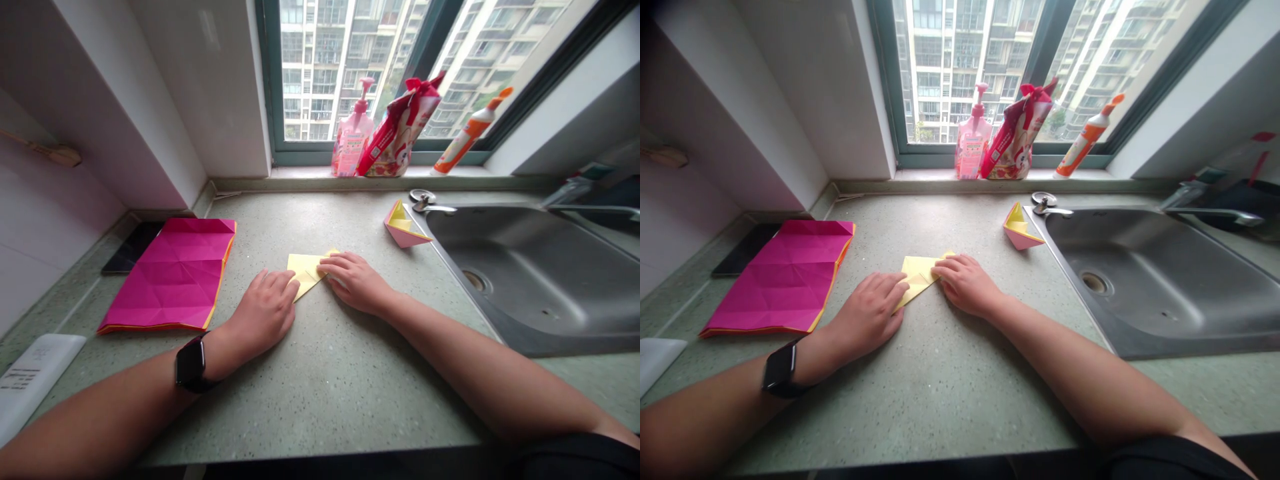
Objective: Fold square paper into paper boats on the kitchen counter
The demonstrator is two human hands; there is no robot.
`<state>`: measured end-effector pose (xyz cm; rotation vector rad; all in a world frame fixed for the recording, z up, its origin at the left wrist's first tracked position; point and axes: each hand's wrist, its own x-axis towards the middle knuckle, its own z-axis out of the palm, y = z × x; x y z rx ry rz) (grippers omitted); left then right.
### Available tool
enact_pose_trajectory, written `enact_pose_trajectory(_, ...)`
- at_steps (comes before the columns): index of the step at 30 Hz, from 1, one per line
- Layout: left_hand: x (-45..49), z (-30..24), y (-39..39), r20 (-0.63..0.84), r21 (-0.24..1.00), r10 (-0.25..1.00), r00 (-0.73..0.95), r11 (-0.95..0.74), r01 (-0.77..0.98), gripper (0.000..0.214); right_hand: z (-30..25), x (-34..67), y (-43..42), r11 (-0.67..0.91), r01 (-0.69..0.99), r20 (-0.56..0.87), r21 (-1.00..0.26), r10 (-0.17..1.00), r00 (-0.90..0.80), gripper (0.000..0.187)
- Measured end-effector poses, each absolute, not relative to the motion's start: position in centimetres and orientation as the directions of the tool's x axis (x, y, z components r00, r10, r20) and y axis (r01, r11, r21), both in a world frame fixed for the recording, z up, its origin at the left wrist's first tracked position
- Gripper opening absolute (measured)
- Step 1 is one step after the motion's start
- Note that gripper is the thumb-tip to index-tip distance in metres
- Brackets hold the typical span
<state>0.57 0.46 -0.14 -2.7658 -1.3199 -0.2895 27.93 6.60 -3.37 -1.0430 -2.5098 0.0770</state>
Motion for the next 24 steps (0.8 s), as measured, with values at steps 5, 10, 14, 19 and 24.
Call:
enact_pose_trajectory(5,-0.6,0.4,1.8,0.19,-0.055,0.788,0.586,-0.587,0.808,0.021,-3.2,28.0,6.7,0.696,0.683,0.338,-0.224,0.712,-0.615,0.033)
enact_pose_trajectory(10,-1.3,0.3,2.5,0.172,-0.149,0.783,0.597,-0.579,0.802,0.023,-3.2,28.0,6.6,0.694,0.673,0.326,-0.257,0.717,-0.616,0.03)
enact_pose_trajectory(14,-1.7,0.5,2.8,0.168,-0.191,0.79,0.589,-0.56,0.806,0.021,-3.0,28.1,6.4,0.71,0.641,0.286,-0.293,0.704,-0.65,0.033)
enact_pose_trajectory(19,-1.7,0.5,2.8,0.182,-0.183,0.816,0.549,-0.52,0.834,0.022,-2.7,28.0,6.2,0.761,0.573,0.273,-0.304,0.646,-0.713,0.035)
enact_pose_trajectory(24,-1.1,-1.0,2.2,0.183,-0.065,0.791,0.583,-0.582,0.81,0.033,-2.5,27.8,6.3,0.786,0.545,0.3,-0.292,0.617,-0.727,0.034)
